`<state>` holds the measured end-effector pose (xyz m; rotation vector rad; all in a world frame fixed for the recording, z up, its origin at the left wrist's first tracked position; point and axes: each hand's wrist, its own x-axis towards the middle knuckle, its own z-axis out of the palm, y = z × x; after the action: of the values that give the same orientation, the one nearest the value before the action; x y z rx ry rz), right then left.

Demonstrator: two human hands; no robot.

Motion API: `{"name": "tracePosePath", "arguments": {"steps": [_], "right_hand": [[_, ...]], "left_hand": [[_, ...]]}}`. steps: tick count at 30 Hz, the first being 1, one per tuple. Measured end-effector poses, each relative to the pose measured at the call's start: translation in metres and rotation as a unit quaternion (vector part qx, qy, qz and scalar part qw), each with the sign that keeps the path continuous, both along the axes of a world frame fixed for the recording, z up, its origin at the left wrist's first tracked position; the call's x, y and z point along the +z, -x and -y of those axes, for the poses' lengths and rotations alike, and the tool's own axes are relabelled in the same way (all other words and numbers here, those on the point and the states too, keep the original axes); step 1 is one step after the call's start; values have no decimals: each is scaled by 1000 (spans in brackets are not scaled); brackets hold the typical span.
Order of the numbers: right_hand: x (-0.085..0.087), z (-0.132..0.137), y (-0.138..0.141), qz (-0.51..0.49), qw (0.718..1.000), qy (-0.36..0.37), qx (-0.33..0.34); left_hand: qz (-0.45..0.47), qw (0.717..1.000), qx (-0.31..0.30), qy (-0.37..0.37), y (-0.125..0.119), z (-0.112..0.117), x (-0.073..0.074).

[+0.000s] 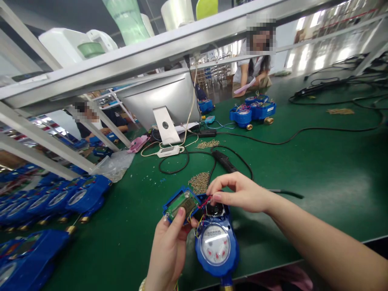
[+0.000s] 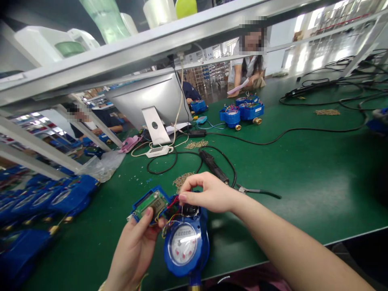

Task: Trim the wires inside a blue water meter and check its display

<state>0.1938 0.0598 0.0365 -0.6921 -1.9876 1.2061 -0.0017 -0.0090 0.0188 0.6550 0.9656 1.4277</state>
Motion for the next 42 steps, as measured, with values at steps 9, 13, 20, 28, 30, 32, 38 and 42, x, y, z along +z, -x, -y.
{"name": "tracePosePath", "arguments": {"steps": [9,13,20,28,30,32,38,42], "right_hand": [[9,-10,3,106,987,-122,-15],[-5,-18,3,124,972,-186,-68],[-16,-8,2,154,943,-226,-190],[1,49,4,73,933,-279,-215],[-1,56,10,76,934,-289,-193],[-5,59,16,85,937,-289,-175],[-17,66,29,141,941,-266,-151],[-18,72,15,169,946,-263,-86]], "left_hand": [[36,999,-5,12,8,-2,-9],[52,999,4,9,8,-4,-9],[27,998,-46,29,-2,-9,-1],[-21,1000,-7,12,-2,-10,5],[-17,1000,-9,7,-2,-11,3],[-9,1000,-13,6,-2,-11,2],[7,999,-33,-2,-4,-9,2],[19,1000,-13,21,-1,-5,-1]]}}
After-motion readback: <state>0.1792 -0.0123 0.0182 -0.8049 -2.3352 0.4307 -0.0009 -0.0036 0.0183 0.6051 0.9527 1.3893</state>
